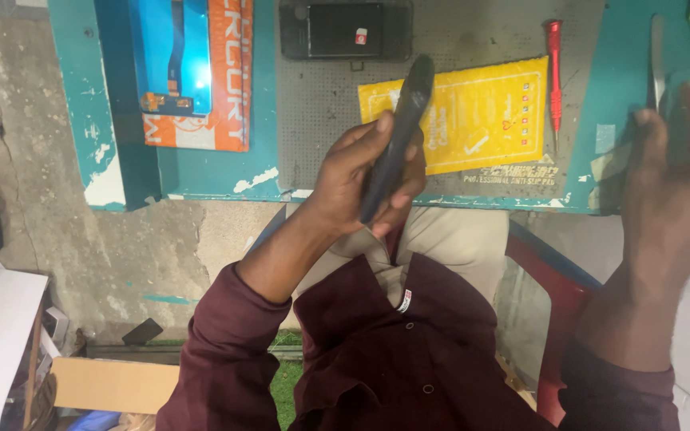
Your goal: The person uses a red screwdriver to loosen screws on the back of a black smartphone, then switches to tweezers to pry and separate the back cover from the frame. The person rotates the phone to access different edges and continues prying until the cover is partially detached.
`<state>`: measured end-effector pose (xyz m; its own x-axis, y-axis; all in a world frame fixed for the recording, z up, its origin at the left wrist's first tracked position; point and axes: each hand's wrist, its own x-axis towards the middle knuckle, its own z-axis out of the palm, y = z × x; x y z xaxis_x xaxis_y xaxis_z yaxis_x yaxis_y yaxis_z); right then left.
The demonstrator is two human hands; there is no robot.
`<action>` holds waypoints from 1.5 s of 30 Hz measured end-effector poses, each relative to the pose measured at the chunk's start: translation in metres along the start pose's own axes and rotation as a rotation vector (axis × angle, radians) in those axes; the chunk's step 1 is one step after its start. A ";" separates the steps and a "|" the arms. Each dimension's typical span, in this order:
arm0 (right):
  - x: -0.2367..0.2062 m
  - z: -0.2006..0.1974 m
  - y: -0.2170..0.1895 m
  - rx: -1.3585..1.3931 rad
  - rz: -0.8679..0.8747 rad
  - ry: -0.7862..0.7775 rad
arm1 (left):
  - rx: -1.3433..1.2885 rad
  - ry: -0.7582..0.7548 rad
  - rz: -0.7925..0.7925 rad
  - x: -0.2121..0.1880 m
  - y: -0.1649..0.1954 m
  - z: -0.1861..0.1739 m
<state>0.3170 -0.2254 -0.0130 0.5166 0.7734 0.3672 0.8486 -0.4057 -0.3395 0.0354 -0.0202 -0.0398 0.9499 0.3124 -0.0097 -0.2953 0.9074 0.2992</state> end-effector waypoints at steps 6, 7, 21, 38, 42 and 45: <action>0.005 -0.019 -0.064 0.167 -0.162 -0.058 | 0.170 -0.032 -0.027 0.006 -0.003 -0.001; 0.008 -0.021 -0.078 0.194 -0.195 -0.074 | 0.192 -0.052 -0.034 0.006 -0.003 -0.001; 0.017 -0.002 -0.165 0.316 -0.648 -0.138 | 0.502 -0.153 0.038 0.007 -0.023 -0.017; 0.014 -0.006 -0.149 0.419 -0.470 -0.114 | 0.449 -0.084 0.438 0.017 -0.019 -0.001; 0.006 -0.006 -0.136 0.461 -0.414 -0.143 | 0.428 -0.006 0.505 0.022 -0.024 0.000; 0.001 -0.006 -0.129 0.454 -0.196 -0.213 | 0.474 0.086 0.468 0.017 -0.022 0.005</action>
<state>0.2092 -0.1755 0.0364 0.2791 0.9142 0.2938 0.7681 -0.0288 -0.6397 0.0580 -0.0360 -0.0417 0.7153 0.6819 0.1527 -0.5785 0.4554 0.6767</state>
